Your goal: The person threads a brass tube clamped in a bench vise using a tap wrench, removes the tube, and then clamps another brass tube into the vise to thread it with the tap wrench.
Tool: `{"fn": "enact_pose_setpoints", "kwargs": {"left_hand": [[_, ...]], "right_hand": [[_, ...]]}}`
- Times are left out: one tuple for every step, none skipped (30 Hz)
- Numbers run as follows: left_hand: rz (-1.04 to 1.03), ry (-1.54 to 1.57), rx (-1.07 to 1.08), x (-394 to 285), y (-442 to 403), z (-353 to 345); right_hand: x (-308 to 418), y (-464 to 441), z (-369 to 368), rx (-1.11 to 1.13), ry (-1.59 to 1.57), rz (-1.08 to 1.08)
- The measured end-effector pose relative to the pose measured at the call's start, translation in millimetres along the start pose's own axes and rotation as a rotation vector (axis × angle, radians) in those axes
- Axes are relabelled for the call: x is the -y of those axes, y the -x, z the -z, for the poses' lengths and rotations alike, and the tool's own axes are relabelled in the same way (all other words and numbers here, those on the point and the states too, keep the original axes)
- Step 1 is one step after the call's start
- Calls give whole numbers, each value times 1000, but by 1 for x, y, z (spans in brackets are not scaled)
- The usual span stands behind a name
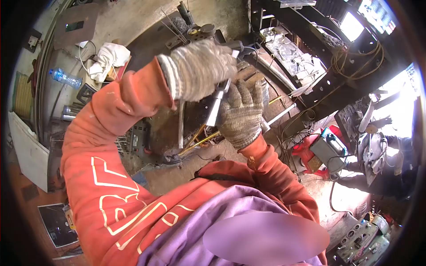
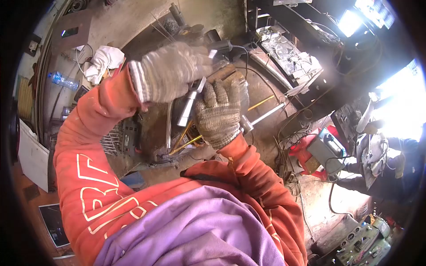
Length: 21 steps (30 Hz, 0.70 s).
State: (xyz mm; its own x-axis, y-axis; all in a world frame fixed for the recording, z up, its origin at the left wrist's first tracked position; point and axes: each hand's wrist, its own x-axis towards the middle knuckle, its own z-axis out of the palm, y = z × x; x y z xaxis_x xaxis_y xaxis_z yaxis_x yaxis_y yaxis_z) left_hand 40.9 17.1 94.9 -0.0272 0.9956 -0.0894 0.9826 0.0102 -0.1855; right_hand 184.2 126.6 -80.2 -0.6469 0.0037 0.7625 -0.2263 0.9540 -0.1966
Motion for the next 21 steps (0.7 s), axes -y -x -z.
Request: {"fn": "enact_pose_setpoints", "kwargs": {"left_hand": [[-10, 4, 33, 8, 1, 7], [157, 120, 117, 6, 1, 13], [322, 236, 201, 4, 1, 16], [318, 235, 198, 3, 2, 15], [370, 427, 212, 3, 4, 12], [416, 619, 228, 4, 6, 10], [355, 560, 138, 1, 8, 8], [269, 284, 84, 0, 6, 8], [183, 13, 27, -1, 4, 7], [178, 21, 28, -2, 4, 3], [37, -49, -144, -1, 3, -3], [-107, -121, -322, 0, 1, -5], [-150, -78, -182, -1, -1, -4], [-167, -76, -192, -5, -4, -5], [-195, -75, -207, -9, -9, -5], [-190, -123, -185, -12, -8, -4], [-176, -56, -177, -12, -11, -1], [-144, -33, -133, -8, -11, -2], [-107, -11, -86, -5, -10, -4], [-119, -21, -75, -2, -7, -5], [-130, -33, -65, -3, -8, -4]], "right_hand": [[1, 0, -1, 1, -1, -1], [1, -2, -2, -2, -45, -12], [2, -3, -2, -6, -88, -23], [4, -8, 3, -60, -27, 11], [3, -8, 3, -64, -22, 12], [2, -6, 2, -77, -21, 24], [2, -5, 1, -89, -20, 34], [5, -6, 0, -53, -36, -22], [6, -7, 0, -47, -33, -30], [6, -8, 0, -67, -25, -25], [5, -9, 0, -89, -12, -17], [5, -7, -3, -88, 24, -13], [4, -6, -4, -87, 41, -14], [3, -5, -4, -95, 16, 10], [0, -3, -3, -104, 1, 29], [-2, 3, -6, 10, -62, 2], [0, 5, -9, -43, -42, -2], [1, 3, -7, -45, -45, -7], [2, 1, -3, -46, -53, -8], [1, 1, -1, -37, -48, -3], [1, 0, 1, -14, -71, -4]]}}
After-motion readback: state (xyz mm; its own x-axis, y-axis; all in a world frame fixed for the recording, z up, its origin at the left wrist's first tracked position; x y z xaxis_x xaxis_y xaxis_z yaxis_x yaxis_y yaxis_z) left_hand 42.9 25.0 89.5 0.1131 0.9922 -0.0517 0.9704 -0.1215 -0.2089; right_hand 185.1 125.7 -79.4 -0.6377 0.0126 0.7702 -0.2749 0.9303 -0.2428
